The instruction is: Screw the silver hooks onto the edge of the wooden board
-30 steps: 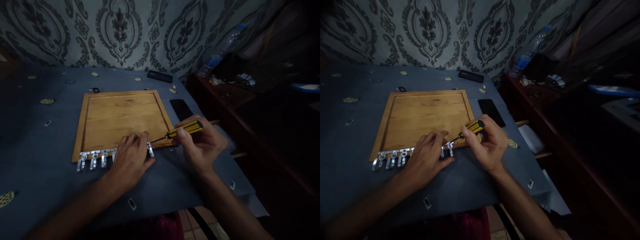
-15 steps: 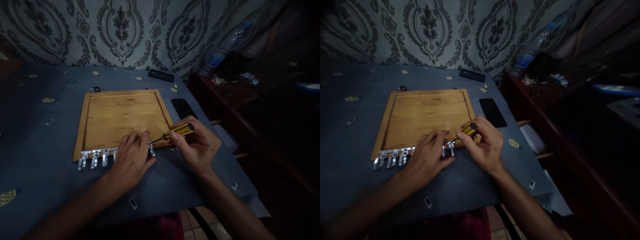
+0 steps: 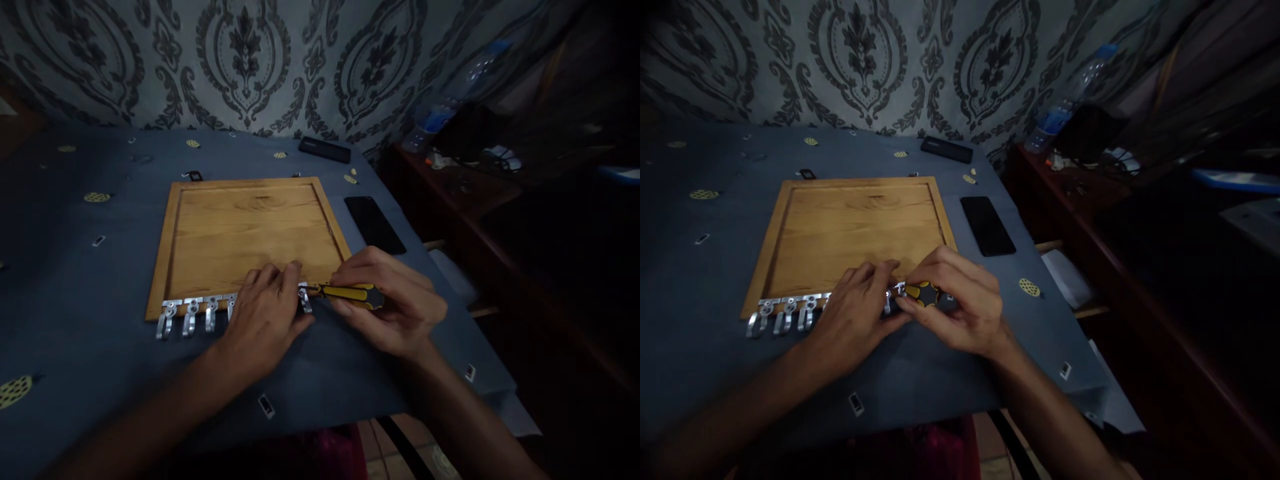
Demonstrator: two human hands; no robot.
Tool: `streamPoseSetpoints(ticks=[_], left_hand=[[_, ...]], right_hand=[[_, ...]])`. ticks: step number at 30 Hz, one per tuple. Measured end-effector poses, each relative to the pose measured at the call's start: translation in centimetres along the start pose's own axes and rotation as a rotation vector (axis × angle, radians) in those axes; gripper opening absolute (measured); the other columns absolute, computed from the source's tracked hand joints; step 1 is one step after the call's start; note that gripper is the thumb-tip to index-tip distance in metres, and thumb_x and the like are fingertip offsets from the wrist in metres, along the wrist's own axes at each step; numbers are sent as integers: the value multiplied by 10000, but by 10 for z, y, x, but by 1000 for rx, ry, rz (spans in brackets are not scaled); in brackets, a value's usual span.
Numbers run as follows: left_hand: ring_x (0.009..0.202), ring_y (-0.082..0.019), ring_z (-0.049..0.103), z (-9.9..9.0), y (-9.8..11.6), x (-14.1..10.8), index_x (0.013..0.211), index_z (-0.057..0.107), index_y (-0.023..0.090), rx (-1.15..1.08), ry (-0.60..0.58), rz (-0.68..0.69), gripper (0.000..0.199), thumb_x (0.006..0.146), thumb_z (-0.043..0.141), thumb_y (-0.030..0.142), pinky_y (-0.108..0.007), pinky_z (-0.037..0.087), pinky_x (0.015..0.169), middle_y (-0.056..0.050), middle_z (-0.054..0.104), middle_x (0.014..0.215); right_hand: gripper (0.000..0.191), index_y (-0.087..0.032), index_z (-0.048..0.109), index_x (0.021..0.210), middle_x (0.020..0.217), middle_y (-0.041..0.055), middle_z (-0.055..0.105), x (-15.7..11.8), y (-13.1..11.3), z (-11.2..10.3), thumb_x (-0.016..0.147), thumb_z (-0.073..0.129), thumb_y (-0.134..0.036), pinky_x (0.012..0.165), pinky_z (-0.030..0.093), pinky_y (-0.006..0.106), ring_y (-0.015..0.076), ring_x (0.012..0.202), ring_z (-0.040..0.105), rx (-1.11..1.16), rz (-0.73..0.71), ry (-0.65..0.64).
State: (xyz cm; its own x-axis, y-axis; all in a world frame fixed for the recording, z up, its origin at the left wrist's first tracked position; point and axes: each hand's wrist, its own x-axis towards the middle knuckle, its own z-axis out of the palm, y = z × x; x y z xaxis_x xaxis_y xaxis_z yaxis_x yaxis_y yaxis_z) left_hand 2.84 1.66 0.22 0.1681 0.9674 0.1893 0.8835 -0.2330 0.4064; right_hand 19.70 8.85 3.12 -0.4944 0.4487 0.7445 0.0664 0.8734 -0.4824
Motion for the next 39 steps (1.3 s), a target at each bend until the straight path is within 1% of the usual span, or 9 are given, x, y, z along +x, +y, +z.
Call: streamPoseSetpoints(ticks=[7, 12, 16, 18, 21, 24, 29, 35, 39], left_hand=[[1060, -298, 596, -2, 1, 1, 1293, 418, 182, -18, -14, -16, 562, 846, 745, 276, -439, 465, 904, -88, 675, 1100], [1071, -302, 598, -2, 1, 0, 1282, 423, 180, -9, -14, -20, 551, 846, 747, 271, -443, 467, 914, -85, 679, 1088], [1088, -314, 594, -2, 1, 1, 1300, 410, 157, 3, -14, -16, 594, 837, 763, 276, -458, 467, 924, -109, 677, 1119], [1093, -311, 593, -2, 1, 1, 1300, 410, 160, 0, -19, -13, 594, 838, 764, 278, -457, 467, 928, -105, 675, 1126], [1064, -301, 600, -3, 2, 1, 1264, 432, 179, -9, -28, -20, 547, 839, 763, 278, -445, 472, 907, -87, 676, 1096], [1048, -297, 601, -3, 2, 1, 1249, 440, 187, -10, -29, -28, 543, 830, 773, 278, -437, 475, 897, -79, 676, 1074], [1061, -296, 597, -2, 1, 1, 1263, 429, 177, -7, -18, -16, 561, 832, 773, 283, -434, 474, 899, -79, 672, 1073], [1061, -295, 599, -2, 1, 1, 1259, 433, 183, -9, -27, -27, 550, 836, 770, 285, -433, 471, 901, -77, 672, 1079], [1067, -297, 600, -2, 1, 1, 1258, 434, 177, -7, -25, -23, 560, 828, 779, 283, -433, 470, 907, -80, 673, 1083]], right_hand=[[102, -255, 701, 886, 764, 17, 710, -1, 1, 3, 825, 783, -259, 616, 535, 339, 196, 697, 660, 26, 178, 81], [112, -242, 706, 889, 794, 14, 737, -1, -1, 3, 851, 766, -328, 606, 545, 305, 163, 657, 674, 138, 332, 61], [206, -246, 728, 1057, 927, 30, 746, 1, -2, -2, 878, 735, -346, 546, 547, 270, 130, 612, 665, 241, 414, -14], [210, -253, 735, 1100, 946, 39, 745, 3, -1, -4, 908, 698, -328, 542, 548, 268, 137, 640, 679, 277, 405, -65], [119, -231, 767, 958, 841, 46, 738, 5, 0, -6, 899, 707, -315, 585, 564, 301, 174, 693, 695, 247, 350, -90], [90, -230, 770, 874, 804, 45, 740, 4, 2, -4, 879, 731, -311, 582, 558, 312, 178, 665, 683, 179, 313, -56], [84, -246, 770, 921, 800, 20, 739, 0, 5, 1, 854, 760, -296, 467, 494, 270, 130, 528, 613, 121, 282, 26], [137, -242, 755, 844, 725, 15, 714, -1, 5, 4, 823, 788, -373, 501, 482, 298, 154, 559, 614, 51, 304, 96], [149, -243, 728, 805, 683, -5, 689, -1, 5, 7, 802, 812, -366, 522, 465, 296, 151, 577, 603, 29, 286, 126]])
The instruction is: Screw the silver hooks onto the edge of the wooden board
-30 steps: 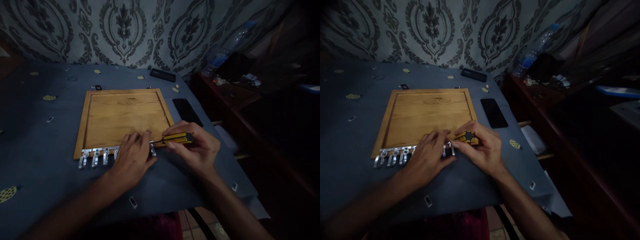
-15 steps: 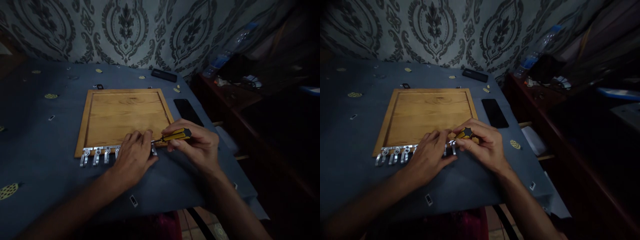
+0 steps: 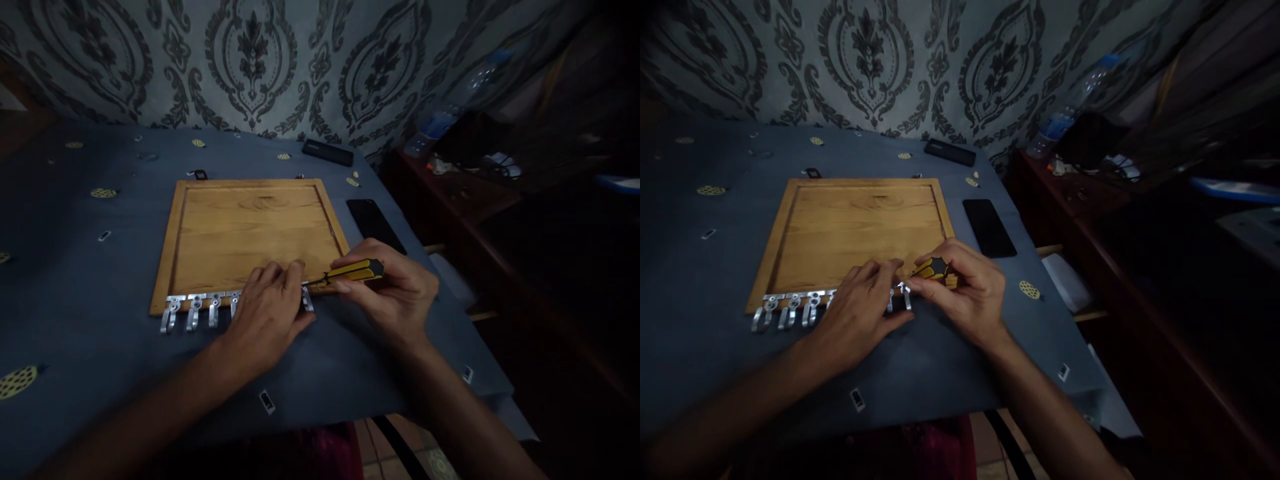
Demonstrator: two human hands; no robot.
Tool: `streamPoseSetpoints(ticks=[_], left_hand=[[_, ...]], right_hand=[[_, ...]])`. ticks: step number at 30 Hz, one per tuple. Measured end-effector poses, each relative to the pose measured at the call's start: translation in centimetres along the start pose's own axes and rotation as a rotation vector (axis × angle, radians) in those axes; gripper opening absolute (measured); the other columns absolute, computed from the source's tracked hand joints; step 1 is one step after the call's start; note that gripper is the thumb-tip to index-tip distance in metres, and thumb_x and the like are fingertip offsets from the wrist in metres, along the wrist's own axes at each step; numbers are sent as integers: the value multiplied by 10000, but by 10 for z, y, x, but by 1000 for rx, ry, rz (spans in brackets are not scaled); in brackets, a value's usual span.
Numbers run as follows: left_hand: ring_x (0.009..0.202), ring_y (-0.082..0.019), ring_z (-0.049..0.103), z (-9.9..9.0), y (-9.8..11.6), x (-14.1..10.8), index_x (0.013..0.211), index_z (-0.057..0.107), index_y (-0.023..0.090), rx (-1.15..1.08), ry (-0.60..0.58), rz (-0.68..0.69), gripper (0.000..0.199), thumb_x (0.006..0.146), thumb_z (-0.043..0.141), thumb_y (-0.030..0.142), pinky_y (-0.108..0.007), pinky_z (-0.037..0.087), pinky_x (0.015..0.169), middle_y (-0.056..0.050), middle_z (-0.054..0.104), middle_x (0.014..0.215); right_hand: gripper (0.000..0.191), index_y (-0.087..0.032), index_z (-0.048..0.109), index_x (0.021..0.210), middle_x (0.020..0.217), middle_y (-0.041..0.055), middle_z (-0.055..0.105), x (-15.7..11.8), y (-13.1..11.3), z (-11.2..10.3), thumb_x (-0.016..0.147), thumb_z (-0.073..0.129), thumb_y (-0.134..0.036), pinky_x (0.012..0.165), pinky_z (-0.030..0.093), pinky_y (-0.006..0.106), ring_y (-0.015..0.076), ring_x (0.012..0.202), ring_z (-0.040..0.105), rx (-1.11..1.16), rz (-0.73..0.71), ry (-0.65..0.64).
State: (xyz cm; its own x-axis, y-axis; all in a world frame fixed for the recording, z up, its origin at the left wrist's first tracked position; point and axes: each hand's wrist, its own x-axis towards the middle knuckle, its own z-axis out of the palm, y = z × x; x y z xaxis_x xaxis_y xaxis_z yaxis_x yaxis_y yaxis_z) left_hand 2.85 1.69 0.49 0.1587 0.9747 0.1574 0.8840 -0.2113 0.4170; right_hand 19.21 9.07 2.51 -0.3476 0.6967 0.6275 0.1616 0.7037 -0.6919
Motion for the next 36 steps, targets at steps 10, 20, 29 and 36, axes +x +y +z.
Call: streamPoseSetpoints(ticks=[10, 20, 29, 36], left_hand=[[1073, -300, 603, 0, 0, 0, 1280, 426, 185, -18, 7, -1, 564, 836, 764, 272, -442, 473, 903, -85, 673, 1105], [1086, -305, 597, -2, 1, 1, 1264, 452, 166, -17, -28, -18, 550, 832, 774, 278, -441, 470, 922, -93, 666, 1098], [1070, -301, 597, -1, 1, 1, 1249, 448, 179, -11, -22, -10, 541, 833, 776, 286, -434, 473, 909, -80, 670, 1070], [1073, -302, 596, 0, 0, 0, 1288, 420, 161, -2, 5, 3, 589, 836, 774, 295, -443, 470, 923, -90, 665, 1094]], right_hand=[[139, -232, 719, 862, 814, 25, 732, 2, -6, -3, 817, 790, -343, 530, 520, 276, 154, 641, 656, 105, 107, -82], [93, -250, 791, 930, 813, 27, 759, 6, -2, -12, 842, 768, -271, 554, 554, 302, 156, 605, 669, 167, 60, -182], [122, -235, 752, 847, 730, 0, 720, 2, -2, -2, 782, 836, -295, 568, 494, 290, 148, 625, 637, 67, 3, -65], [170, -227, 694, 780, 672, -32, 657, -1, 0, 1, 780, 839, -315, 518, 419, 268, 116, 566, 563, 24, -9, 1]])
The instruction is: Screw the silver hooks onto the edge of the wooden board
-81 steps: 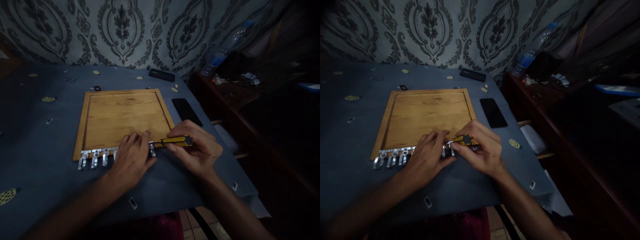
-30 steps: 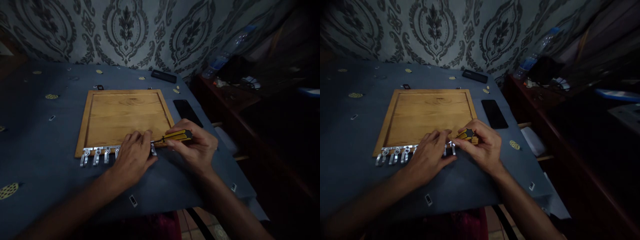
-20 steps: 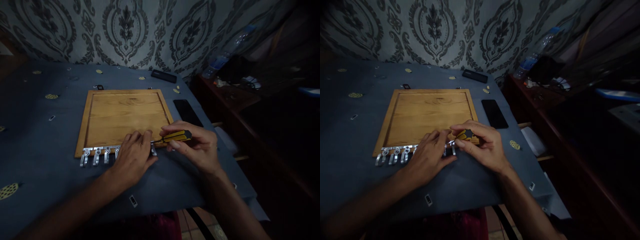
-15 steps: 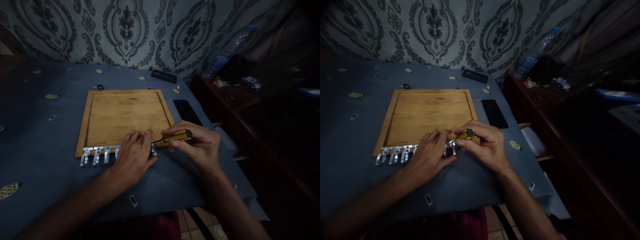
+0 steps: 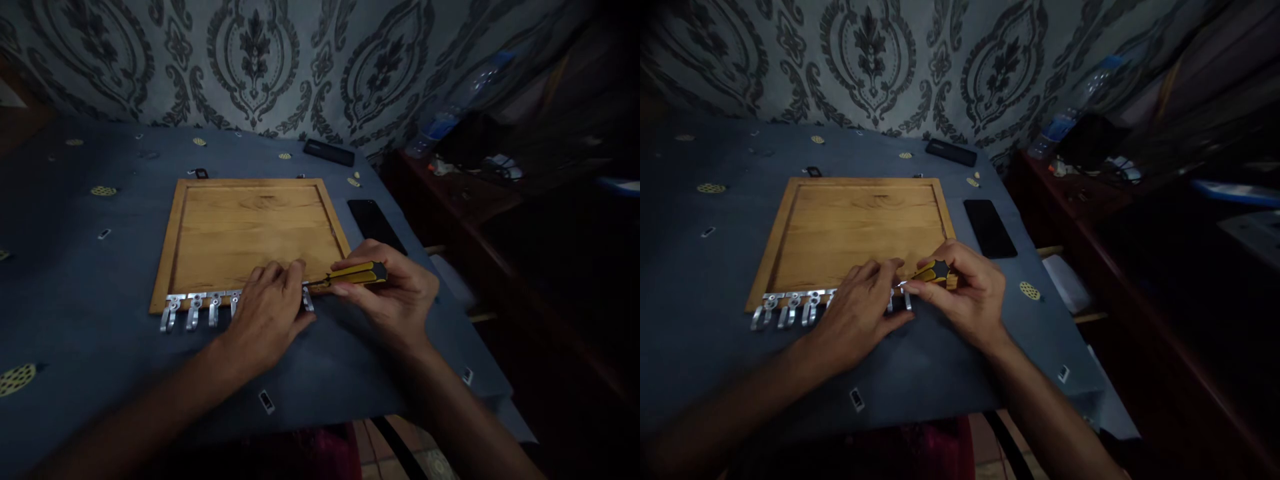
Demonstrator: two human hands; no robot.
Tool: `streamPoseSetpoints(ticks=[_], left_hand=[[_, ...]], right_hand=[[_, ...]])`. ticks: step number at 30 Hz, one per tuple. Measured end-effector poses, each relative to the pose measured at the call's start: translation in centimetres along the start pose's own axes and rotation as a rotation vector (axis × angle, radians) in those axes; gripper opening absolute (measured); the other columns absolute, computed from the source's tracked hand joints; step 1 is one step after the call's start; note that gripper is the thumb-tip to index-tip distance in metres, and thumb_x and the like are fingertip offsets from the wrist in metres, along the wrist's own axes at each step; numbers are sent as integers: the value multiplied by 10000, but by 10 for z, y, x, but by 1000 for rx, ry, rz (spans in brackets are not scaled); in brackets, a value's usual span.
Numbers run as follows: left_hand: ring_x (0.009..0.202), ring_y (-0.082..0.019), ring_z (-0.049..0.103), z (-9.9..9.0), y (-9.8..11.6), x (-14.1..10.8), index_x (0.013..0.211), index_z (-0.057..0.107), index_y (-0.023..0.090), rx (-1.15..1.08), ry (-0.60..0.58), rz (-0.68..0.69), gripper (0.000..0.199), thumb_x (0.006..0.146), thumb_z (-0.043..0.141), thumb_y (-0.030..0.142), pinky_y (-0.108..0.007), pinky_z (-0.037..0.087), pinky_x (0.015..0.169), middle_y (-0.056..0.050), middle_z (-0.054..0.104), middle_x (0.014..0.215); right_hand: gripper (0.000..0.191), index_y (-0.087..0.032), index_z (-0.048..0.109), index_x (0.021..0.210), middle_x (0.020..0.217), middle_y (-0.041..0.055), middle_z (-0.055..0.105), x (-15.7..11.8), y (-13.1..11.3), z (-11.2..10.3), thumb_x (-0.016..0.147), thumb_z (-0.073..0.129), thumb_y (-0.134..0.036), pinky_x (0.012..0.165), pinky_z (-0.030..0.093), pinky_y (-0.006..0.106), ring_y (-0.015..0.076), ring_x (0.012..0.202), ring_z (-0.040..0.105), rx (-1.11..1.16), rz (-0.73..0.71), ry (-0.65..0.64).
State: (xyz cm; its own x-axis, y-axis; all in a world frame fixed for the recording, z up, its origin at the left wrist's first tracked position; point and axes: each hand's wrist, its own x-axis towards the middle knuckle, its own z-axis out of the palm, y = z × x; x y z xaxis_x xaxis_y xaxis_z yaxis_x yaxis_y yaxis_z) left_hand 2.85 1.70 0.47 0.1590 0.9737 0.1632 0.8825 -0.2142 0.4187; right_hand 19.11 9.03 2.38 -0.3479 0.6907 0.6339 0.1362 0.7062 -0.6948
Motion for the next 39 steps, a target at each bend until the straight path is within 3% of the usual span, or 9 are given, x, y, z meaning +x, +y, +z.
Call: streamPoseSetpoints(ticks=[6, 12, 16, 23, 39], left_hand=[[1093, -305, 595, -2, 1, 1, 1288, 420, 159, -5, -32, -14, 588, 836, 774, 289, -442, 468, 931, -99, 661, 1125], [1053, -295, 598, -3, 0, 1, 1261, 433, 165, 2, -30, 4, 564, 834, 781, 286, -427, 474, 905, -84, 671, 1089], [1039, -293, 599, -1, 0, 0, 1228, 448, 174, 3, -10, 19, 540, 827, 790, 292, -422, 477, 886, -76, 675, 1068], [1047, -299, 604, -2, 2, 1, 1241, 447, 153, 17, -26, 10, 561, 824, 793, 300, -433, 479, 897, -89, 673, 1074], [1072, -299, 598, 0, 0, 0, 1262, 429, 173, -10, -19, -11, 575, 827, 783, 298, -443, 473, 918, -81, 666, 1084]], right_hand=[[110, -240, 712, 849, 711, -19, 683, -3, -1, 0, 804, 812, -240, 532, 464, 291, 140, 593, 596, -8, -62, 22], [62, -239, 722, 931, 755, -6, 682, -4, -6, -1, 887, 724, -283, 427, 469, 294, 120, 489, 569, 57, -64, 310], [95, -235, 708, 801, 722, -16, 671, -3, -3, -2, 883, 733, -277, 466, 484, 293, 112, 483, 573, 23, -24, 231], [52, -246, 705, 864, 807, -10, 685, -7, 2, 0, 863, 749, -218, 525, 500, 296, 137, 603, 646, 24, 48, 109], [74, -232, 702, 853, 798, -3, 682, -6, -5, 0, 844, 766, -267, 530, 490, 265, 133, 628, 631, -21, 124, 21]])
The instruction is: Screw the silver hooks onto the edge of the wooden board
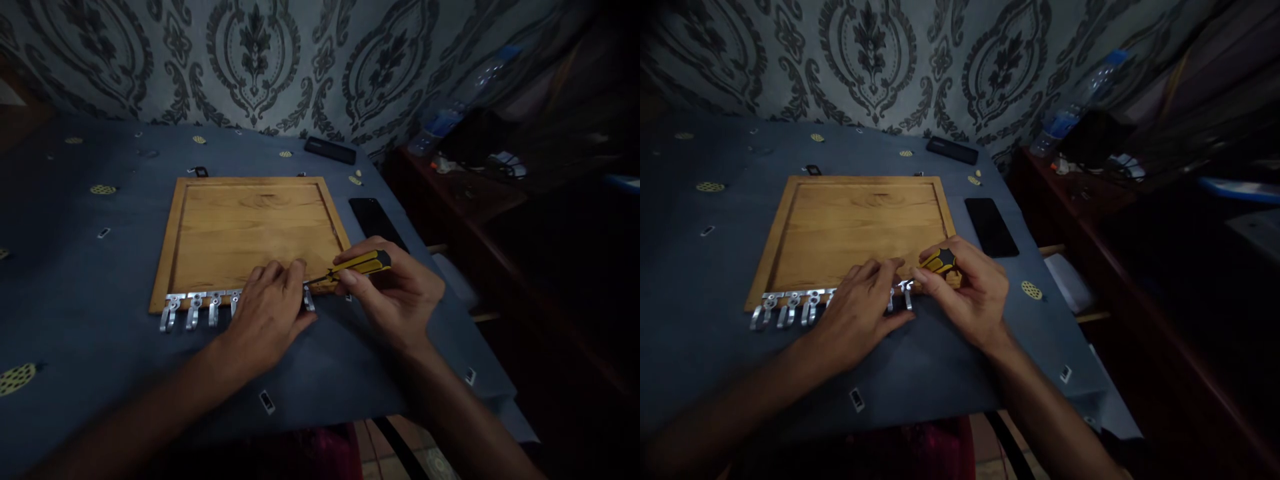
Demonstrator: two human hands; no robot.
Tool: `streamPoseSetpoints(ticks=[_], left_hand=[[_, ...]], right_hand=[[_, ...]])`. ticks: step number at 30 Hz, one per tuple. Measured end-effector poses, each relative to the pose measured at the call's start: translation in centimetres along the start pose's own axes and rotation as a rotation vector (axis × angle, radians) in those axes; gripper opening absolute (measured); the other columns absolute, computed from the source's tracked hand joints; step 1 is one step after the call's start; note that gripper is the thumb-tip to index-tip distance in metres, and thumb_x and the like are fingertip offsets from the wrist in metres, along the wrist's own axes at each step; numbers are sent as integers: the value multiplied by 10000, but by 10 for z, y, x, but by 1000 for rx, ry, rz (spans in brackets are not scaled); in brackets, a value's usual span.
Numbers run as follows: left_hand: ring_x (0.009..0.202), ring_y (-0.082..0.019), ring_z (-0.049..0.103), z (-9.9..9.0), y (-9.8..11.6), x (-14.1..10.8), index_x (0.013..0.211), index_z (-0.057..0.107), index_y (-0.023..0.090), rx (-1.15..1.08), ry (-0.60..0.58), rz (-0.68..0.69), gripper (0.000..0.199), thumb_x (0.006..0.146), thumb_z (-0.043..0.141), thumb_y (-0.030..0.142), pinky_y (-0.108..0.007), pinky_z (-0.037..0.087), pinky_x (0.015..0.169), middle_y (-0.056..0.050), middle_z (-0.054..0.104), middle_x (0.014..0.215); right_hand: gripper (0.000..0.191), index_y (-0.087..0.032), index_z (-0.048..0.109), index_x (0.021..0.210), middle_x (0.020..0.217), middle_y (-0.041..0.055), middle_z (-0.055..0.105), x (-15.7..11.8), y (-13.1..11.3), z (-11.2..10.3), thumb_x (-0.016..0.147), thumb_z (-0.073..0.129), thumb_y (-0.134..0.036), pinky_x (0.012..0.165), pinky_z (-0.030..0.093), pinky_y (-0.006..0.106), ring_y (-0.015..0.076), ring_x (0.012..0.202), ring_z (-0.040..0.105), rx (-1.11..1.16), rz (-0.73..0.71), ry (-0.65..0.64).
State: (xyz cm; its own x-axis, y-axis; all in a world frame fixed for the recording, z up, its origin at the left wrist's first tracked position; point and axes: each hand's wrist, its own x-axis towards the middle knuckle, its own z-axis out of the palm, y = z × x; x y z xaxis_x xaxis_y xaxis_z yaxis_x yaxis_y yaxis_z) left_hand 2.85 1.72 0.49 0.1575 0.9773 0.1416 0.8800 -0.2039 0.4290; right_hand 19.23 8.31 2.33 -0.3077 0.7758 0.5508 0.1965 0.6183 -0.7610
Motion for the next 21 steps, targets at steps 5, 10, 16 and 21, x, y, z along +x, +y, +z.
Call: streamPoseSetpoints(ticks=[5, 10, 16, 21], left_hand=[[1081, -295, 601, 0, 0, 0, 1270, 414, 193, -6, -4, -2, 575, 835, 774, 299, -441, 475, 916, -72, 664, 1094], [1086, -300, 602, -1, -1, -1, 1268, 412, 183, -8, -1, 6, 571, 837, 770, 292, -440, 479, 912, -78, 663, 1097], [1087, -298, 603, -1, 0, 0, 1278, 407, 188, -7, -6, -3, 566, 847, 760, 288, -441, 477, 916, -79, 664, 1101], [1082, -297, 605, -2, 0, 0, 1250, 418, 181, -1, -15, 10, 549, 842, 770, 283, -434, 479, 908, -79, 664, 1084]], right_hand=[[64, -226, 711, 876, 769, -2, 696, 3, -4, -5, 864, 742, -281, 495, 482, 258, 123, 560, 621, -31, 13, -55], [38, -217, 719, 882, 797, 9, 728, 10, -4, -12, 876, 723, -255, 516, 505, 270, 122, 532, 637, 4, -61, -177], [83, -204, 732, 910, 814, 13, 726, 17, -4, -18, 892, 711, -281, 482, 507, 255, 99, 474, 617, 110, -22, -268], [117, -194, 739, 915, 814, 15, 715, 22, -6, -18, 886, 722, -306, 494, 515, 248, 98, 493, 629, 150, 12, -297]])
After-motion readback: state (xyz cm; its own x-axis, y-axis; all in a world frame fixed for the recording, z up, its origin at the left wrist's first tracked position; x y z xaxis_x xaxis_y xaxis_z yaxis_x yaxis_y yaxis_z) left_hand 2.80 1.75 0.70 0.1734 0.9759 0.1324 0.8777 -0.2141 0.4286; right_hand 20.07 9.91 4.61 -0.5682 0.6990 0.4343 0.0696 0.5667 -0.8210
